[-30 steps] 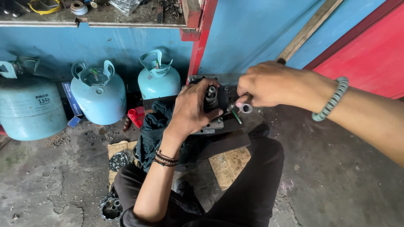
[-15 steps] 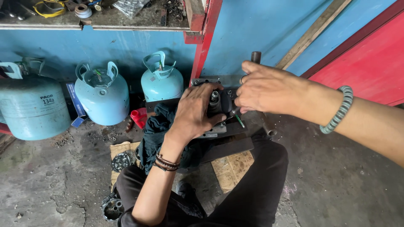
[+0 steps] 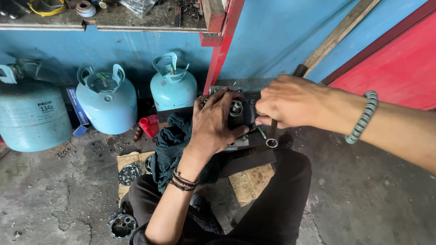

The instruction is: Repairing a mechanical component by tightening or loosening bolts with a T-handle socket wrench

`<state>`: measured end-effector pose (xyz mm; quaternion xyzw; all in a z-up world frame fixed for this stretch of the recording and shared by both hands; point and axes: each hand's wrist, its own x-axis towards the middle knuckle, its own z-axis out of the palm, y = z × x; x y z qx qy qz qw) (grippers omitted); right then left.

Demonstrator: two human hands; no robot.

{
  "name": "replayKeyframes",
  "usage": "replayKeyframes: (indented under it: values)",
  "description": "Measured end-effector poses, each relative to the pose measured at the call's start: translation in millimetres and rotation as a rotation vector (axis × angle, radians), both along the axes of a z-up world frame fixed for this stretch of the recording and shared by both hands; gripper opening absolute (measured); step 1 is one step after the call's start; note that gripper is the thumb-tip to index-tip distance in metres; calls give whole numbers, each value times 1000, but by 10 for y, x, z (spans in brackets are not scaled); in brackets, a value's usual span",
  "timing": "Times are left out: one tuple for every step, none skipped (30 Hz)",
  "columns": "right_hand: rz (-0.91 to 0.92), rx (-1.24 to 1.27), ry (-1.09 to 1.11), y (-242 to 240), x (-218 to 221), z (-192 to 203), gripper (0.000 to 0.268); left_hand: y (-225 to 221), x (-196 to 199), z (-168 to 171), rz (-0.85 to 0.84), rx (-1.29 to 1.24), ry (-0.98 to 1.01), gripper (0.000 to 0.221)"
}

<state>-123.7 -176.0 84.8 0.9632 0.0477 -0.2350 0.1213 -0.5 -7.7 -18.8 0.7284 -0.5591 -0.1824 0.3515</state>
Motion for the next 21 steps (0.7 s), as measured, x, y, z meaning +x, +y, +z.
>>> replayKeyframes:
  values:
    - [-3, 1, 6, 62, -22, -6, 45, 2, 3, -1, -3, 1, 6, 73]
    - [-90, -9, 68, 113, -23, -10, 31, 1, 14, -5, 3, -18, 13, 73]
    - [-177, -19, 131, 165, -29, -13, 19, 2, 21, -7, 9, -37, 20, 73]
    - [-176, -12, 132, 300, 37, 89, 19, -4, 16, -6, 10, -29, 20, 73]
    - [-482, -13, 171, 436, 99, 195, 22, -7, 6, -5, 12, -32, 29, 73]
    - [-788, -20, 201, 566, 163, 306, 33, -21, -1, -4, 15, -39, 37, 74]
    - [-785, -18, 202, 461, 134, 192, 33, -20, 10, -37, 18, -37, 36, 74]
    - [-914, -13, 214, 357, 91, 81, 45, -23, 13, -64, 22, -47, 44, 74]
    - [-1042, -8, 226, 253, 44, -26, 56, -28, 11, -89, 26, -56, 52, 75]
    - [-1051, -4, 225, 334, 59, 67, 56, -12, 20, -79, 18, -55, 50, 75]
    - [-1183, 121, 174, 416, 71, 160, 49, 3, 26, -70, 25, -66, 38, 75]
    - [-1315, 244, 122, 497, 63, 254, 42, 11, 9, -67, 29, -81, 31, 75]
    - [-1327, 243, 121, 541, 62, 293, 42, 9, -14, -68, 17, -82, 32, 75]
    - [-1308, 293, 123, 579, 96, 336, 40, 10, -10, -62, 23, -79, 33, 74]
    - [-1288, 343, 125, 618, 134, 384, 42, 12, -2, -52, 29, -77, 34, 74]
    - [-1287, 344, 117, 517, 98, 338, 42, 20, -3, -40, 29, -81, 28, 74]
    - [-1147, 294, 119, 413, 67, 291, 42, 26, 1, -29, 24, -56, 19, 74]
    - [-1006, 240, 124, 303, 36, 244, 44, 24, -3, -29, 21, -33, 15, 74]
    - [-1005, 235, 120, 333, 14, 335, 44, 15, 11, -2, 22, -39, 14, 74]
    - [-769, 72, 122, 369, -18, 408, 43, 24, 4, 7, 20, -35, 13, 74]
    - [-529, -83, 123, 403, -49, 481, 44, 31, -4, 16, 19, -32, 13, 74]
